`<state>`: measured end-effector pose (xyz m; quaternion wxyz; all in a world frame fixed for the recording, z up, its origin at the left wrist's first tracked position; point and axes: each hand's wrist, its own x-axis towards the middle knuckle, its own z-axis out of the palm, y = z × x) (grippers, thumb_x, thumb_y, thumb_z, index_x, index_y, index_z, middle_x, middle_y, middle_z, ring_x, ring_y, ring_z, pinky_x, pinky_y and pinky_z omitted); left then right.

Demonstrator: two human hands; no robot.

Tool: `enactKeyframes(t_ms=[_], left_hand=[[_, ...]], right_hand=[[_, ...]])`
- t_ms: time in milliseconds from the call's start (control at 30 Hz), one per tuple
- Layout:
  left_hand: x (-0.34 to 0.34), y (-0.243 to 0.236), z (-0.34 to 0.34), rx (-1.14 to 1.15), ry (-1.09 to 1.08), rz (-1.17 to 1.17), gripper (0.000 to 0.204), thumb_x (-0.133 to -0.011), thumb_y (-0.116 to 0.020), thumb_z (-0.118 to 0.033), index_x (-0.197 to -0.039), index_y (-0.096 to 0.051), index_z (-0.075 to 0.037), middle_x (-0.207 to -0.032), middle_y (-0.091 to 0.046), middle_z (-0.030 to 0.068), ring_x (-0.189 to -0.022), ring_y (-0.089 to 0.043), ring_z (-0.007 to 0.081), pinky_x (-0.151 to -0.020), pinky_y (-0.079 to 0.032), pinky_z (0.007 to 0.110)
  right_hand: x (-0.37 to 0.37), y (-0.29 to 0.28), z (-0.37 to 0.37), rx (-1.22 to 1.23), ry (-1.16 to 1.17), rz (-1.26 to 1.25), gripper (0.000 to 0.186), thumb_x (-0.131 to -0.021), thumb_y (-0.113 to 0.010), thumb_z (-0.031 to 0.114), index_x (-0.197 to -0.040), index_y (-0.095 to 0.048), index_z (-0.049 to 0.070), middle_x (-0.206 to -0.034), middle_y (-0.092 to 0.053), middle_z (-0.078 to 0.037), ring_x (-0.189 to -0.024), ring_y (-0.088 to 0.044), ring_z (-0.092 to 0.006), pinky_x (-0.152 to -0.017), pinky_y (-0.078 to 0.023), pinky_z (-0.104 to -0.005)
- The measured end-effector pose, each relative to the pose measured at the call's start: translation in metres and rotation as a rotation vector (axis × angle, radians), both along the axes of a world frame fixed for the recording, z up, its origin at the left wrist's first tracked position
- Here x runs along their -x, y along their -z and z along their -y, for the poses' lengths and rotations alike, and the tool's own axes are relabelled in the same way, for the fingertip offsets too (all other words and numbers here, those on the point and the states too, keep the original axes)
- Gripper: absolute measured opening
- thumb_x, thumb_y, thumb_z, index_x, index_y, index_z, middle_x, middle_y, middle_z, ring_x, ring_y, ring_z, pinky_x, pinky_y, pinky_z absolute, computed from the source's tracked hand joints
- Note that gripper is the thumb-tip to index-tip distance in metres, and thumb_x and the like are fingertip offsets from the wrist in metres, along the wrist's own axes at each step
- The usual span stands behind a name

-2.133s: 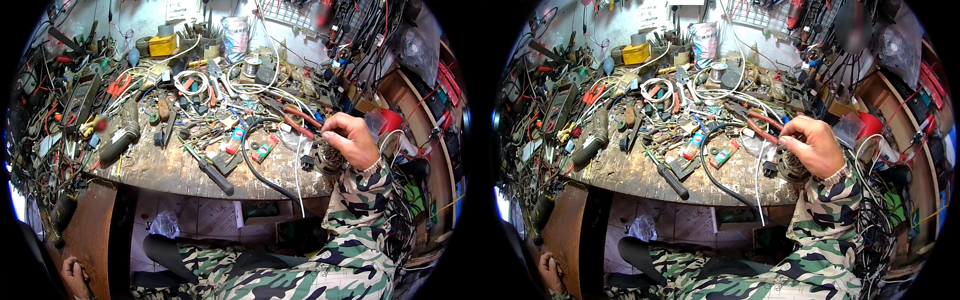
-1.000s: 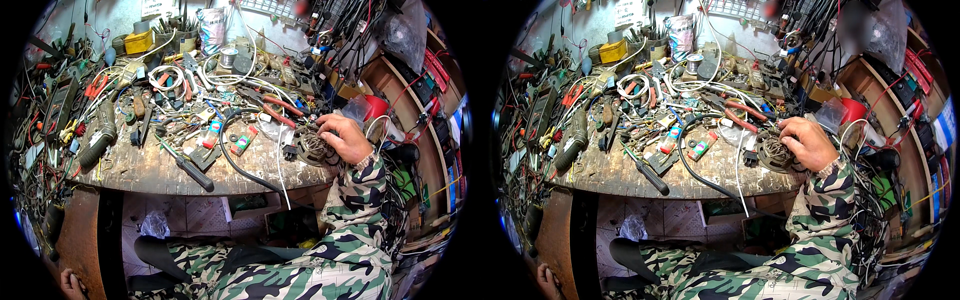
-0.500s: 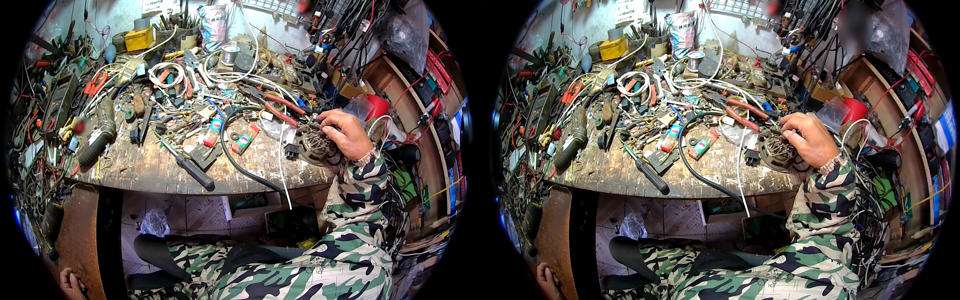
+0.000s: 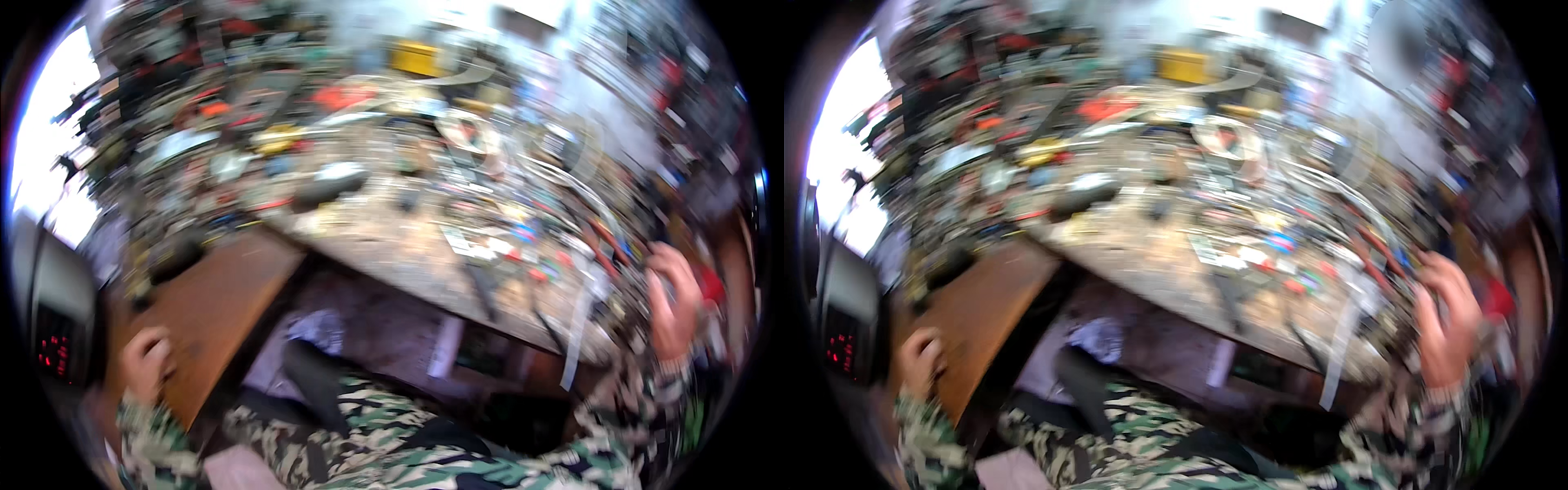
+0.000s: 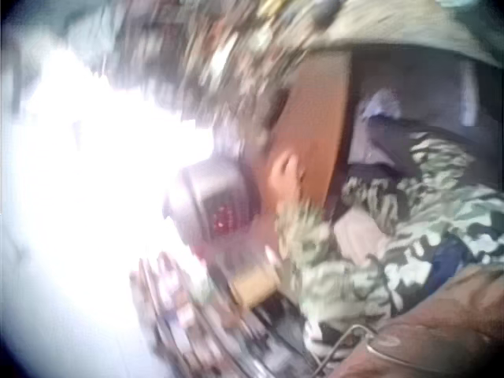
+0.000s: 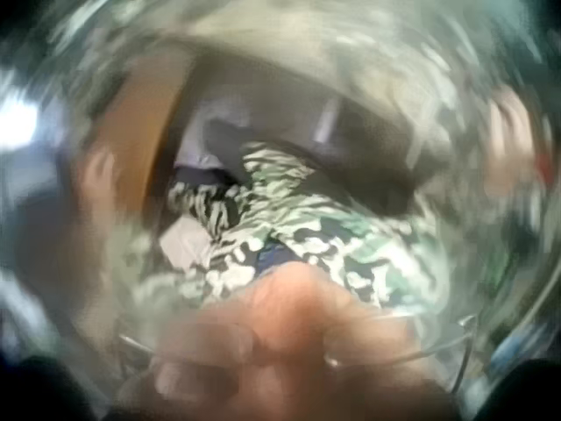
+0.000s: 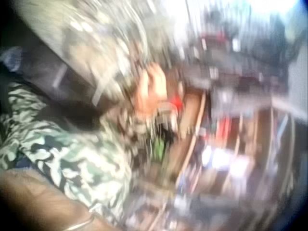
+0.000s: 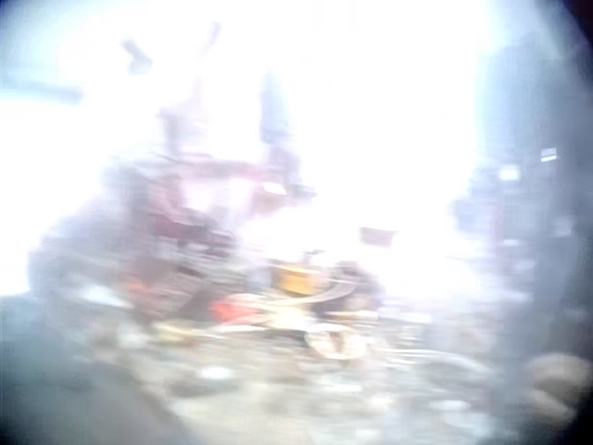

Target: The person uses a cordless drill to work on a small component and then uses a soldering iron to solder wires on a rice cooker. They handle wires and tools on a cluttered workbench in a workshop.

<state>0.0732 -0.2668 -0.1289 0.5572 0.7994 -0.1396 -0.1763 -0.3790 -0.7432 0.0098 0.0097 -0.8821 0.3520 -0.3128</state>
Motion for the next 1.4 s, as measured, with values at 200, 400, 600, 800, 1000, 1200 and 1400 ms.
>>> enactKeyframes(t_ms=[200,400,600,800,1000,1200,1400], left_hand=[[0.004,-0.012,0.008,-0.029,0.036,0.069,0.019,-0.097,-0.058,-0.009,-0.108,-0.067,0.003,-0.087,-0.07,0.0058,-0.066,-0.064,0.0089,-0.057,-0.05,0.022],[0.003,-0.001,0.001,0.043,0.111,0.107,0.019,-0.092,-0.07,-0.014,-0.105,-0.073,0.0,-0.086,-0.072,0.0057,-0.066,-0.066,0.0093,-0.06,-0.052,0.025],[-0.002,0.01,0.009,0.064,0.242,0.48,0.015,-0.087,-0.072,-0.009,-0.101,-0.074,-0.003,-0.085,-0.071,0.0058,-0.076,-0.067,0.012,-0.067,-0.052,0.026],[0.003,0.006,0.012,0.093,0.215,0.478,0.016,-0.084,-0.074,-0.009,-0.098,-0.074,-0.003,-0.088,-0.071,0.0086,-0.078,-0.068,0.0158,-0.071,-0.053,0.029],[0.01,-0.002,0.012,0.151,0.241,0.582,0.017,-0.079,-0.072,-0.006,-0.095,-0.073,-0.002,-0.085,-0.071,0.0093,-0.078,-0.069,0.0196,-0.07,-0.054,0.031],[0.019,-0.008,0.019,0.164,0.277,0.432,0.021,-0.081,-0.076,-0.016,-0.098,-0.073,-0.003,-0.087,-0.074,0.0115,-0.079,-0.072,0.02,-0.07,-0.056,0.033],[0.026,-0.023,-0.007,0.02,0.187,0.728,0.024,-0.087,-0.072,-0.02,-0.104,-0.072,-0.004,-0.09,-0.072,0.0111,-0.078,-0.071,0.019,-0.072,-0.056,0.031]], right_hand=[[-0.133,0.038,-0.109,-0.18,-0.618,0.115,0.012,-0.074,-0.066,0.003,-0.085,-0.063,-0.001,-0.101,-0.067,-0.019,-0.098,-0.065,-0.0346,-0.09,-0.049,-0.0415],[-0.277,0.085,-0.207,-0.499,-1.151,0.055,0.031,-0.078,-0.076,0.003,-0.107,-0.066,-0.002,-0.099,-0.069,-0.018,-0.088,-0.07,-0.0327,-0.078,-0.056,-0.0358],[-0.353,0.109,-0.267,-0.466,-1.235,0.089,0.022,-0.083,-0.074,0.006,-0.104,-0.067,0.0,-0.09,-0.068,-0.017,-0.081,-0.069,-0.0331,-0.07,-0.055,-0.0372],[-0.361,0.121,-0.293,-0.695,-1.159,0.111,0.018,-0.083,-0.077,0.007,-0.095,-0.067,0.0,-0.083,-0.07,-0.014,-0.072,-0.071,-0.0229,-0.067,-0.055,-0.032],[-0.363,0.128,-0.29,-0.931,-1.048,0.319,0.027,-0.085,-0.076,0.003,-0.104,-0.058,-0.002,-0.082,-0.07,-0.012,-0.071,-0.068,-0.0129,-0.066,-0.054,-0.0268],[-0.336,0.109,-0.261,-0.648,-1.056,0.169,0.01,-0.086,-0.074,0.004,-0.084,-0.066,-0.002,-0.064,-0.065,-0.006,-0.059,-0.063,-0.0108,-0.055,-0.048,-0.0259],[-0.29,0.048,-0.132,-0.354,-0.74,0.216,0.004,-0.087,-0.067,0.002,-0.084,-0.064,0.0,-0.071,-0.063,-0.008,-0.06,-0.061,-0.0145,-0.055,-0.048,-0.0301]])
